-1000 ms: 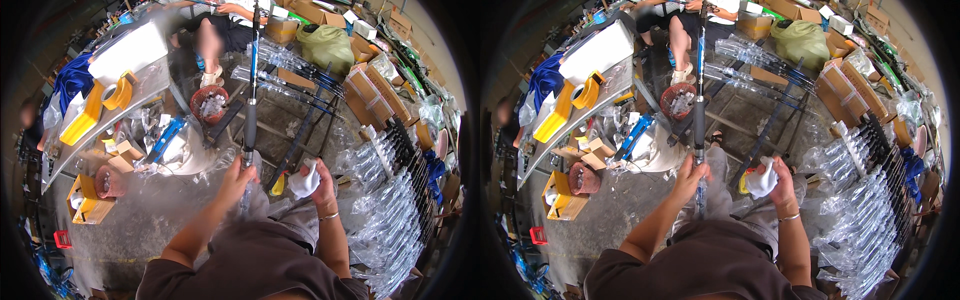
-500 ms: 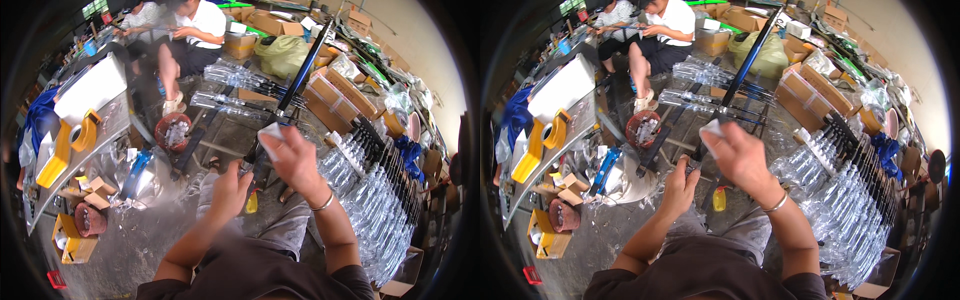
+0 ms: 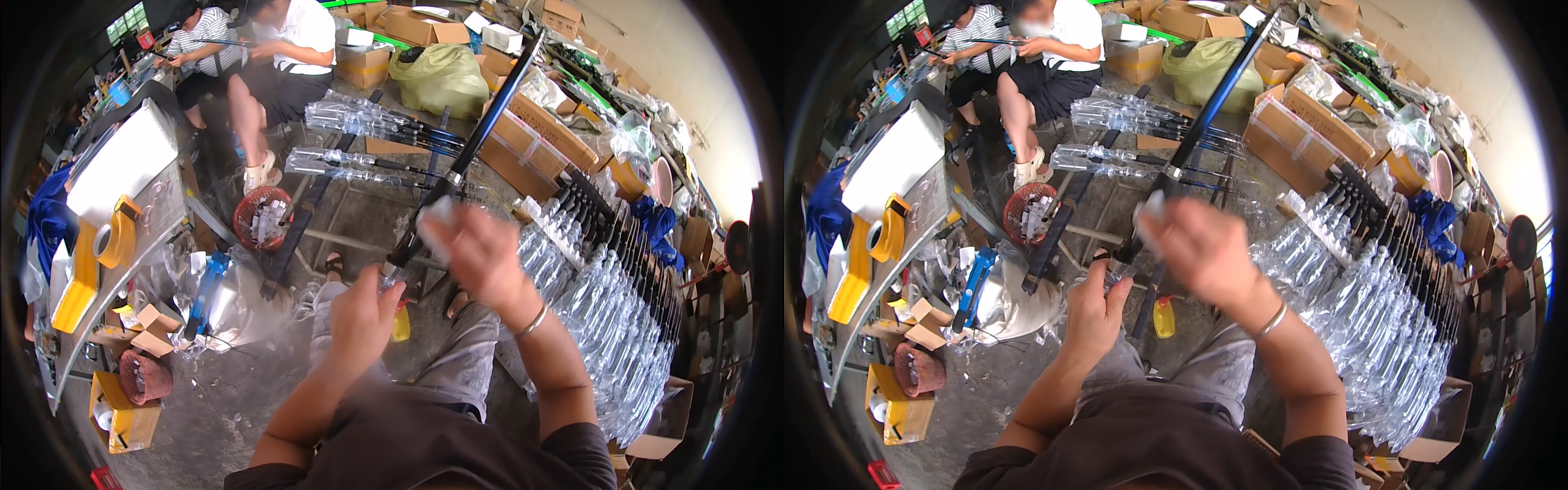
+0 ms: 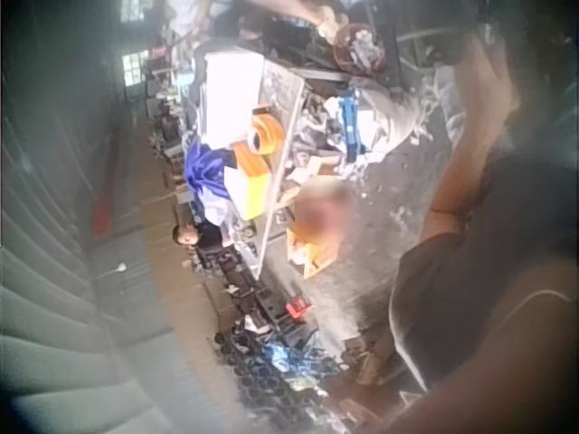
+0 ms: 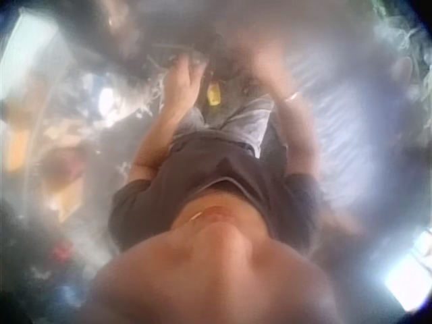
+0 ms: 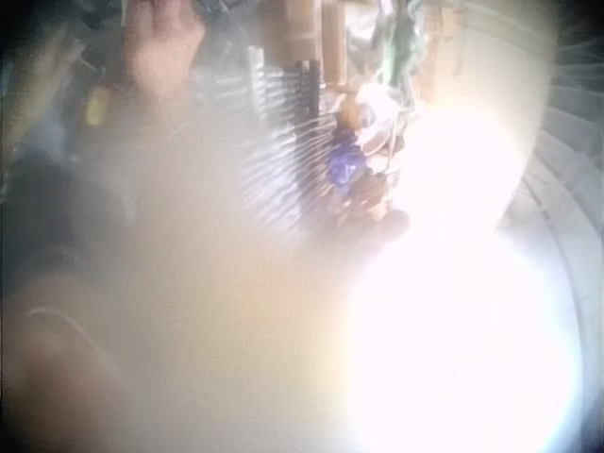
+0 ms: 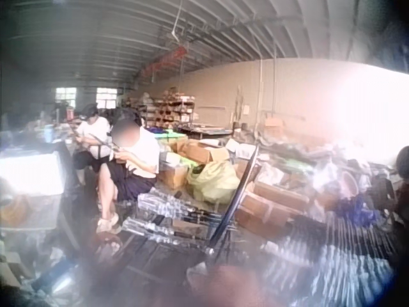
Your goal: The person wipes the handle of a fishing rod with a white cloth. They repeatedly pick up rods from a rack, wipe the handle section, and place them back. The workspace is cluttered with boxes and plastic-wrapped items.
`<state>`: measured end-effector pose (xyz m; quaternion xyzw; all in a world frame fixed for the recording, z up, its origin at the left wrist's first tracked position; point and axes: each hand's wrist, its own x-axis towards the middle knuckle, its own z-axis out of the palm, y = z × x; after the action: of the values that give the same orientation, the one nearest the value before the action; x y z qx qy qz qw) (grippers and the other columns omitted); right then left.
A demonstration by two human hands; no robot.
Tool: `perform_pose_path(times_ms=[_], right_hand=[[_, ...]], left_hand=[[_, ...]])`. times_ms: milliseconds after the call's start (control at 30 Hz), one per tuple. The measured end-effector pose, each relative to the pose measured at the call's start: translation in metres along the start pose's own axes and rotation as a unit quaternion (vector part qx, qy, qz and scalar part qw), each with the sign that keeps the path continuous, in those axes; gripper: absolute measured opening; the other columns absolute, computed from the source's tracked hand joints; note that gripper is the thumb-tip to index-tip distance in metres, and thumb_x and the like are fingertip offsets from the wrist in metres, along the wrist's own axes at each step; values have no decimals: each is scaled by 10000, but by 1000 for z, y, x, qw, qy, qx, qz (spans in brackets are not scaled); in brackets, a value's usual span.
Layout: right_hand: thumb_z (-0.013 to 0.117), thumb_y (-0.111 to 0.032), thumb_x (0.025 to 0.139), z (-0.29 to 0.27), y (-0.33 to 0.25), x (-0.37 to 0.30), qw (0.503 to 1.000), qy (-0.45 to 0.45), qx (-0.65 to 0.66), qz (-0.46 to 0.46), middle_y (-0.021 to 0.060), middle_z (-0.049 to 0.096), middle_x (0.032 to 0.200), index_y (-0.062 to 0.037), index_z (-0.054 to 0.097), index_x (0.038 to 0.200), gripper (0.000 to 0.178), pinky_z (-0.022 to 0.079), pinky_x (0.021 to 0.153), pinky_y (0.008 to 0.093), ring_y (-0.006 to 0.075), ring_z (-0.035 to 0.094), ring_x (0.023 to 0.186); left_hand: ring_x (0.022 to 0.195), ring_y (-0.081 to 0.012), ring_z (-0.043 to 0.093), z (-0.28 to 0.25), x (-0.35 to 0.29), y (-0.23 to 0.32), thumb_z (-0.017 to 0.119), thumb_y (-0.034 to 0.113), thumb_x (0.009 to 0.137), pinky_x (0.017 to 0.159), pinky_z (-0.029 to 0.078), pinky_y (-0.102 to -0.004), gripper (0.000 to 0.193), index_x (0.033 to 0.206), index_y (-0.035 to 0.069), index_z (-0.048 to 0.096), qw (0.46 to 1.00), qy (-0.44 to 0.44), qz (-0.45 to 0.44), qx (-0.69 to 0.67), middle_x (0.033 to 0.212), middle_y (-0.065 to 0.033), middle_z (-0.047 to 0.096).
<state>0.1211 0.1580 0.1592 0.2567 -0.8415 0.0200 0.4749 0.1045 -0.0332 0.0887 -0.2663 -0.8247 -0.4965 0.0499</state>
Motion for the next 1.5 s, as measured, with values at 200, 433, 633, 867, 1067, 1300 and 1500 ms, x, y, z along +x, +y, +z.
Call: perform_pose_path(times_ms=[200, 433, 633, 867, 1067, 1300, 1500], right_hand=[[677, 46, 632, 0, -19, -9, 994, -84, 70, -29, 92, 573, 779, 17, 653, 868, 239, 487, 441, 296, 202, 592, 595], [645, 64, 616, 4, -18, -4, 996, -70, 42, -20, 74, 574, 781, 16, 654, 940, 328, 487, 454, 304, 210, 587, 611], [668, -13, 673, -2, 1, 10, 998, -45, -24, 30, 32, 480, 711, -18, 629, 879, 210, 473, 418, 286, 157, 561, 587], [604, 70, 658, -8, -7, 13, 991, -92, -28, 97, 83, 544, 787, -27, 645, 973, 332, 485, 443, 326, 214, 592, 602], [641, 62, 628, -11, -1, 18, 982, -82, -21, 170, 85, 526, 773, -43, 633, 949, 338, 514, 505, 345, 248, 594, 597], [652, 79, 678, -7, -8, 16, 981, -37, -49, 186, 112, 576, 763, -2, 628, 868, 208, 494, 493, 343, 264, 605, 637], [678, 12, 667, -8, -1, 15, 975, -19, -56, 214, 59, 513, 716, -26, 639, 886, 225, 496, 447, 315, 171, 580, 568]], left_hand=[[593, -343, 610, 3, 5, -9, 674, 183, 834, 512, 443, -423, 264, 1009, 28, 551, 996, 50, 68, 37, 683, -140, 625], [648, -359, 628, -2, 5, -8, 649, 164, 861, 553, 475, -408, 327, 1110, -23, 547, 991, 53, 86, 84, 767, -178, 636], [576, -308, 600, -1, 6, -11, 709, 215, 794, 486, 457, -381, 293, 997, 47, 579, 979, 115, 121, 114, 789, -90, 621], [592, -287, 611, -10, 12, -10, 763, 150, 730, 508, 461, -359, 354, 1036, 36, 627, 967, 132, 125, 176, 780, -98, 610], [540, -249, 577, -13, 13, -11, 790, 157, 686, 467, 430, -343, 373, 1020, 67, 648, 954, 162, 154, 202, 739, -63, 577], [516, -227, 554, -15, 15, -12, 806, 156, 648, 453, 415, -326, 403, 1014, 78, 654, 943, 185, 181, 211, 718, -43, 547], [512, -223, 543, -16, 14, -12, 800, 170, 661, 465, 417, -337, 396, 1018, 80, 655, 945, 187, 173, 206, 724, -47, 541]])
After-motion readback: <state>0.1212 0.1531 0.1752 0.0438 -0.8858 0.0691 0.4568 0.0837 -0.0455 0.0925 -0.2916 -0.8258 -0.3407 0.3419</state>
